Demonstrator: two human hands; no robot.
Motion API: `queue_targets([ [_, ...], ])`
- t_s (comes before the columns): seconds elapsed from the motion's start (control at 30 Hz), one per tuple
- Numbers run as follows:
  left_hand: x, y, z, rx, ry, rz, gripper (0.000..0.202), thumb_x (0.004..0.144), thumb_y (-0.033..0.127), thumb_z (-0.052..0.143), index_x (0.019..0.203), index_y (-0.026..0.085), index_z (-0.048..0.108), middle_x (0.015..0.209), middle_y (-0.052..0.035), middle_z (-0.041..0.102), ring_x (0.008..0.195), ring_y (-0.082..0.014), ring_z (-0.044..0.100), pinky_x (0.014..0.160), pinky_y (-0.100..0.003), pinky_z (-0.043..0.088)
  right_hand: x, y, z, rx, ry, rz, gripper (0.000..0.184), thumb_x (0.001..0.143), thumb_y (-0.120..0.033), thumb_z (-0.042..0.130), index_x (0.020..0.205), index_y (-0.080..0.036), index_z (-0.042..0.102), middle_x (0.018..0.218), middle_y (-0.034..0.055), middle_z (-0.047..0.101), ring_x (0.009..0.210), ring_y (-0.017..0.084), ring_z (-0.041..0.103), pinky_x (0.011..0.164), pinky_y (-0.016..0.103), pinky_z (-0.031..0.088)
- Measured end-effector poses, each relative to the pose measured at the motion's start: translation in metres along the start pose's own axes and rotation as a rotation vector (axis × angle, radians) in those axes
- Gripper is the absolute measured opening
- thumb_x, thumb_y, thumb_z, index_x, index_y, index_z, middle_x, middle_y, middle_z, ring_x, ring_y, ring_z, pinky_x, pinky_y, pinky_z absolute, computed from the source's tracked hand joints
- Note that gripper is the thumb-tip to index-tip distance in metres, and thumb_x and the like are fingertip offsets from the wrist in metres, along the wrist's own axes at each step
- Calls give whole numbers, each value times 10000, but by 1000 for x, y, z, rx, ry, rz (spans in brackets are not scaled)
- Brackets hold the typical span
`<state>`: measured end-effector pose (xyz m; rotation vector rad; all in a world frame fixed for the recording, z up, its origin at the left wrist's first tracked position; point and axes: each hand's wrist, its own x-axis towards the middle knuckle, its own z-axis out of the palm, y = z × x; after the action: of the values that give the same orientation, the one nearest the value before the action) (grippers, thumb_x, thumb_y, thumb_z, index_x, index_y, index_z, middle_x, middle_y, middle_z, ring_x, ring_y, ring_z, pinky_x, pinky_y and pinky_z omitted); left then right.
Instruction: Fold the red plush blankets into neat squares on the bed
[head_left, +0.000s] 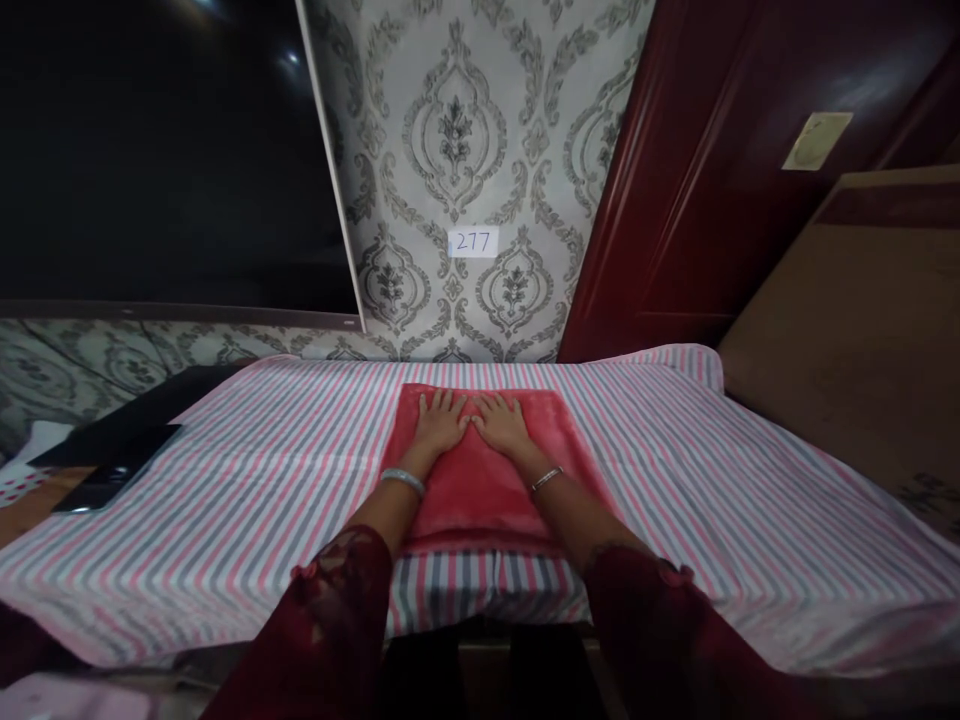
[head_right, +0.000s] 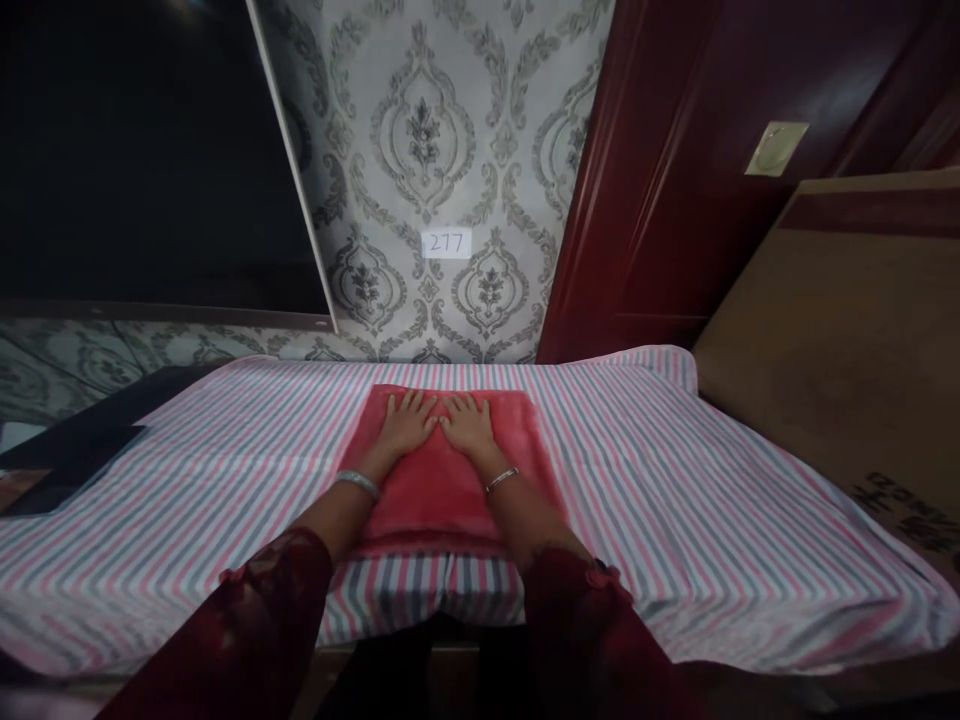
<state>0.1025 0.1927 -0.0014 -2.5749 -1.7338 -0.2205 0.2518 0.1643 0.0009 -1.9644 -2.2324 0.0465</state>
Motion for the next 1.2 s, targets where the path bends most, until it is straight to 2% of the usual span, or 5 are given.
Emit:
queue_targets([
  [0.5, -4, 2, 8, 49, 9, -3, 603, 1031, 420, 296, 1583, 200, 396, 1663, -133, 355, 1551, -310, 282, 1272, -583, 133, 0, 5, 15, -2, 29, 8, 583, 1061, -417, 269, 1606, -239, 375, 1686, 64, 313, 1558, 267, 248, 1258, 543, 163],
  [0.73, -11, -13, -15, 47, -31, -57, 646, 1025, 522, 303, 1578, 202, 400, 1652, -155, 368, 1552, -346, 266, 1236, -681, 115, -20, 58, -6, -101, -69, 162, 630, 1059, -510, 258, 1627, -244, 315, 1703, 107, 263, 1559, 295, 233, 1231, 569, 190],
  [0.87, -28, -31, -15, 8, -65, -122, 672, 1025, 553, 260, 1627, 257, 285, 1722, -113, 199, 1589, -347, 137, 1184, -693, 270, -44, 85, -2, -96, -36, 237, 621, 1061, -499, 215, 1644, -287, 255, 1728, 68, 195, 1578, 281, 162, 1206, 597, 242],
  [1.0, -37, -32, -6, -37, -42, -134, 692, 1027, 543, 236, 1643, 228, 233, 1738, -111, 132, 1599, -332, 78, 1159, -586, 385, -53, 93, 10, -51, 18, 244, 630, 1062, -501, 199, 1647, -272, 241, 1734, 67, 170, 1578, 282, 135, 1190, 590, 289],
  [1.2, -29, -30, -17, -11, -153, -114, 706, 1029, 542, 242, 1648, 202, 208, 1739, -123, 103, 1597, -351, 65, 1216, -640, 246, -51, 87, -4, -34, -65, 271, 624, 1065, -478, 206, 1646, -253, 248, 1728, 105, 177, 1575, 317, 149, 1192, 655, 223],
])
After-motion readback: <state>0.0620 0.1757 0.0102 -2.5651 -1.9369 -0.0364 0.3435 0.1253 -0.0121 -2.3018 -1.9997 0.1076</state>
